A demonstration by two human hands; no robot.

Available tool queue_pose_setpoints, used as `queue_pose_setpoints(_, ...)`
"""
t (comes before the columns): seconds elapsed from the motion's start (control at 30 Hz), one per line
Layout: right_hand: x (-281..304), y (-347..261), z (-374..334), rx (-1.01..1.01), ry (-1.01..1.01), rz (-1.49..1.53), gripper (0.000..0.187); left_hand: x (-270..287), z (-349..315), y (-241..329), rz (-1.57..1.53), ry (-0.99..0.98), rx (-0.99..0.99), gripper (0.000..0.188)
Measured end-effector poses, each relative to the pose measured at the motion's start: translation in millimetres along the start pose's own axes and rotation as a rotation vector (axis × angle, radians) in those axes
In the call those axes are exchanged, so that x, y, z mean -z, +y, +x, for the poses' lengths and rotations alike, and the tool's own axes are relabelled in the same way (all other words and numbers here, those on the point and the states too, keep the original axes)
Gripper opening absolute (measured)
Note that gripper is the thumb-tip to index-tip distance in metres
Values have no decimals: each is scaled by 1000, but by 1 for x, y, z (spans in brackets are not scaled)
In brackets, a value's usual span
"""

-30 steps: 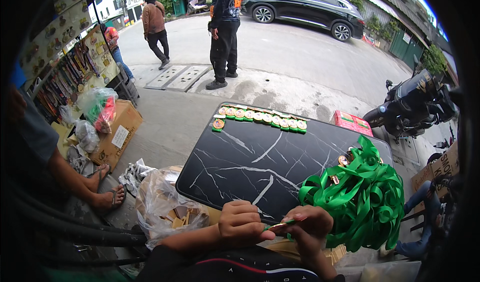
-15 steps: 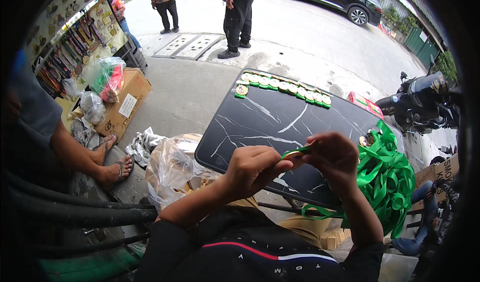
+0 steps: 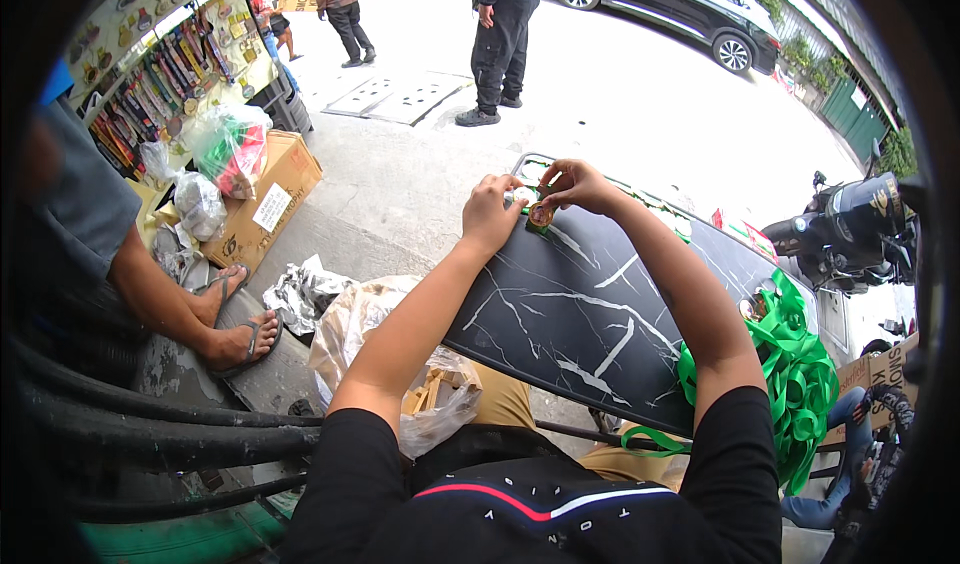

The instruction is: The person assembles green ribbon keychains by hand. They fold a green ribbon strip, insert a small circular badge into the loop, and place the finished keychain on a black table. The process repeats with multiple ribbons and badges.

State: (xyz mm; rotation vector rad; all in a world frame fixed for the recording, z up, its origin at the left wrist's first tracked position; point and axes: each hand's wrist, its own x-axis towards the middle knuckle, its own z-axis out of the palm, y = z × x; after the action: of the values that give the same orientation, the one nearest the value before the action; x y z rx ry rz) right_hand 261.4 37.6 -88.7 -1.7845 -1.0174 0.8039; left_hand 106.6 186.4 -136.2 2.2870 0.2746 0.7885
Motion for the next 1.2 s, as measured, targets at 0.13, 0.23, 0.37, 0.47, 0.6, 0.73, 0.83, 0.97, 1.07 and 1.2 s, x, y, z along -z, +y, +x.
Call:
queue_pose_setpoints(0.13,11,10,17,-34,49,-153,33,-5,-3,-4,32,30,-80,15)
queue_pose_setpoints(0.23,10,14,23,22,76,-330,30,-3,-2,-4,6,-9,-45,14)
queue_pose_setpoints(0.37,3,14,20,145,99,-380,30,-4,-3,-5,18,29,-98,13)
queue_pose_setpoints(0.47,-2,11,15,118,164,-454,29,-5,-4,-5,31,31,-101,12)
queue_pose_setpoints(0.6,-7,9,10,142,243,-484,28,-5,-4,-2,35,32,-80,13)
queue_pose_setpoints(0.73,-11,12,6,151,313,-489,37,-4,-5,1,20,32,-76,13)
queue_pose_setpoints(0.83,-17,15,-3,214,403,-600,33,-4,-6,2,34,33,-78,14)
queue_pose_setpoints(0.97,-36,16,-17,252,518,-523,28,-4,-6,3,56,37,-82,14)
queue_pose_setpoints(1.07,-51,17,-24,256,554,-482,29,-4,-6,2,88,37,-97,15)
queue_pose_setpoints(1.2,-63,21,-27,286,624,-395,28,-5,-7,2,116,59,-138,15)
